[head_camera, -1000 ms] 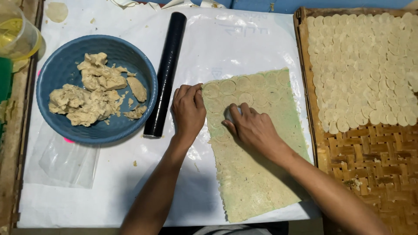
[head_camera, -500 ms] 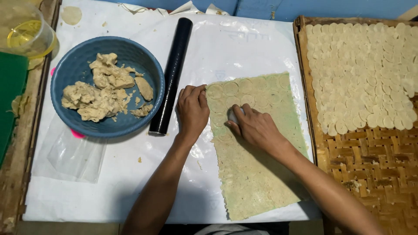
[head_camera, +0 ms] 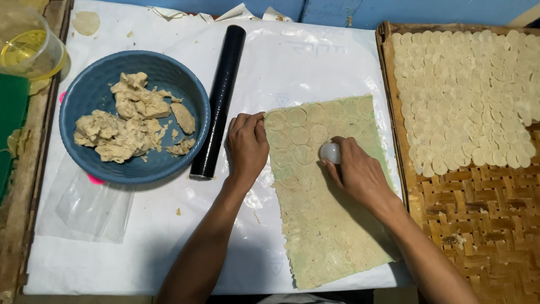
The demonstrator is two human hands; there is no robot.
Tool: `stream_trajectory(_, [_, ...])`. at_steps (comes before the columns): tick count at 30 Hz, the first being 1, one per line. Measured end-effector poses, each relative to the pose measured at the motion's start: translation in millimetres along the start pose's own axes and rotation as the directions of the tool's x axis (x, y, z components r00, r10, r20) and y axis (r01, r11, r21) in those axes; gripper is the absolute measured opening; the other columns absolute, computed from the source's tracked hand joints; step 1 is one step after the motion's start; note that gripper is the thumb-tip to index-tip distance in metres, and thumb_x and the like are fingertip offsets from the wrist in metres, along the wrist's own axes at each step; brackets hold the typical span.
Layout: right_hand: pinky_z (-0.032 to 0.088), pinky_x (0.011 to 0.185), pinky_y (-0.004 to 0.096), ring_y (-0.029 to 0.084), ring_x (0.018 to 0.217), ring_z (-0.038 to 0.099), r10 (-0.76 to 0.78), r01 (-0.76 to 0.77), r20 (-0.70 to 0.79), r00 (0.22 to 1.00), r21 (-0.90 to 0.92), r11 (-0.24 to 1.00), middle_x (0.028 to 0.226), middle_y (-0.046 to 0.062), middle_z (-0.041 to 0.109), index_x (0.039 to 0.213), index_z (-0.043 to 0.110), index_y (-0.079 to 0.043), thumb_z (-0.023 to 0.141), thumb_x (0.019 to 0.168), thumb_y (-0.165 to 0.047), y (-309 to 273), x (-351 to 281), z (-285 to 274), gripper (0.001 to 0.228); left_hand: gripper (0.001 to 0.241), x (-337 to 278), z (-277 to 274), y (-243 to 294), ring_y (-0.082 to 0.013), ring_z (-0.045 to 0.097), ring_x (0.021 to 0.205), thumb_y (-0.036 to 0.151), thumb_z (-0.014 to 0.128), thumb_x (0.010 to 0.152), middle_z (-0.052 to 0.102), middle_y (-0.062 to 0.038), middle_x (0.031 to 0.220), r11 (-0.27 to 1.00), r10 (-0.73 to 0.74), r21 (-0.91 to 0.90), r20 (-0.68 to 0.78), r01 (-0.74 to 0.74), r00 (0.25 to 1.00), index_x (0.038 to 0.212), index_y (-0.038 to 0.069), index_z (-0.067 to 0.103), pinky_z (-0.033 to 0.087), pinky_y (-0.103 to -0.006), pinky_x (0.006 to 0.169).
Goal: Cutting out small circles from a flattened sheet of dough using a round cutter.
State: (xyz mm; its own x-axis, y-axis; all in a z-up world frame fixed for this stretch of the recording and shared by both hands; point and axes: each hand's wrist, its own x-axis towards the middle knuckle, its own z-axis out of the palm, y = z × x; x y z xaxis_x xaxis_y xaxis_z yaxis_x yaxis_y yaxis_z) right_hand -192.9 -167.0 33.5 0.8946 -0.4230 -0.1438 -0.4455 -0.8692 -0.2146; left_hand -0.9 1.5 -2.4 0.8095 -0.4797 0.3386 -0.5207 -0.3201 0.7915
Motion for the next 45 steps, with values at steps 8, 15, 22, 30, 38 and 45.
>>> stream_trajectory(8, [0.06,0.068,0.054,0.038,0.093,0.07,-0.078,0.08,0.015,0.997,-0.128,0.989,0.098,0.01,0.056,0.134,0.046,-0.011,0.047,0.1,-0.042,-13,10,-8,0.046,0.023,0,-1,3,-0.0322,0.064,0.091,0.003,0.056,0.099,0.064,-0.012,0.093,1.0,0.004,-0.002,0.002,-0.004,1.0,0.113,0.001,0.074,0.05,-0.0422,0.082])
stream_trajectory(15, [0.059,0.058,0.047,0.031,0.072,0.072,0.007,-0.03,-0.069,0.998,-0.337,0.941,0.084,0.005,0.054,0.121,0.048,-0.01,0.031,0.107,-0.052,-36,10,6,0.048,0.023,0,0,4,-0.0323,0.064,0.091,0.004,0.057,0.099,0.064,-0.012,0.093,1.0,0.0,0.011,0.001,0.0,1.0,0.114,0.001,0.074,0.05,-0.0432,0.082])
stream_trajectory(22, [0.059,0.064,0.056,0.04,0.085,0.071,-0.165,0.177,0.068,0.984,-0.232,0.957,0.094,0.013,0.057,0.134,0.047,-0.008,0.041,0.103,-0.043,-11,20,2,0.047,0.023,1,-1,5,-0.0325,0.065,0.09,0.002,0.057,0.099,0.064,-0.012,0.093,1.0,0.003,-0.004,0.005,-0.003,1.0,0.114,0.0,0.074,0.05,-0.0426,0.082])
stream_trajectory(30, [0.059,0.066,0.057,0.041,0.084,0.071,-0.092,0.105,0.064,0.994,-0.241,0.965,0.095,0.013,0.056,0.135,0.045,-0.009,0.039,0.105,-0.044,-15,17,-4,0.047,0.023,1,-1,5,-0.0314,0.065,0.091,0.003,0.056,0.099,0.064,-0.012,0.093,1.0,0.007,0.005,0.003,-0.007,1.0,0.113,0.0,0.074,0.05,-0.0419,0.083])
stream_trajectory(38, [0.057,0.063,0.056,0.039,0.081,0.071,-0.007,0.003,-0.019,1.0,-0.177,0.984,0.093,0.01,0.054,0.135,0.044,-0.01,0.031,0.106,-0.05,-22,11,7,0.051,0.022,-1,-2,3,-0.0315,0.065,0.09,0.002,0.056,0.099,0.064,-0.012,0.092,1.0,0.016,-0.001,-0.008,-0.016,1.0,0.112,-0.001,0.074,0.05,-0.042,0.082])
stream_trajectory(45, [0.059,0.066,0.055,0.039,0.092,0.069,-0.085,0.084,-0.009,0.996,-0.058,0.995,0.098,0.011,0.053,0.138,0.046,-0.007,0.044,0.103,-0.044,-52,2,-4,0.05,0.023,0,0,-1,-0.0317,0.064,0.091,0.003,0.057,0.099,0.064,-0.011,0.093,1.0,0.017,0.007,-0.005,-0.017,1.0,0.113,0.001,0.074,0.05,-0.0419,0.083])
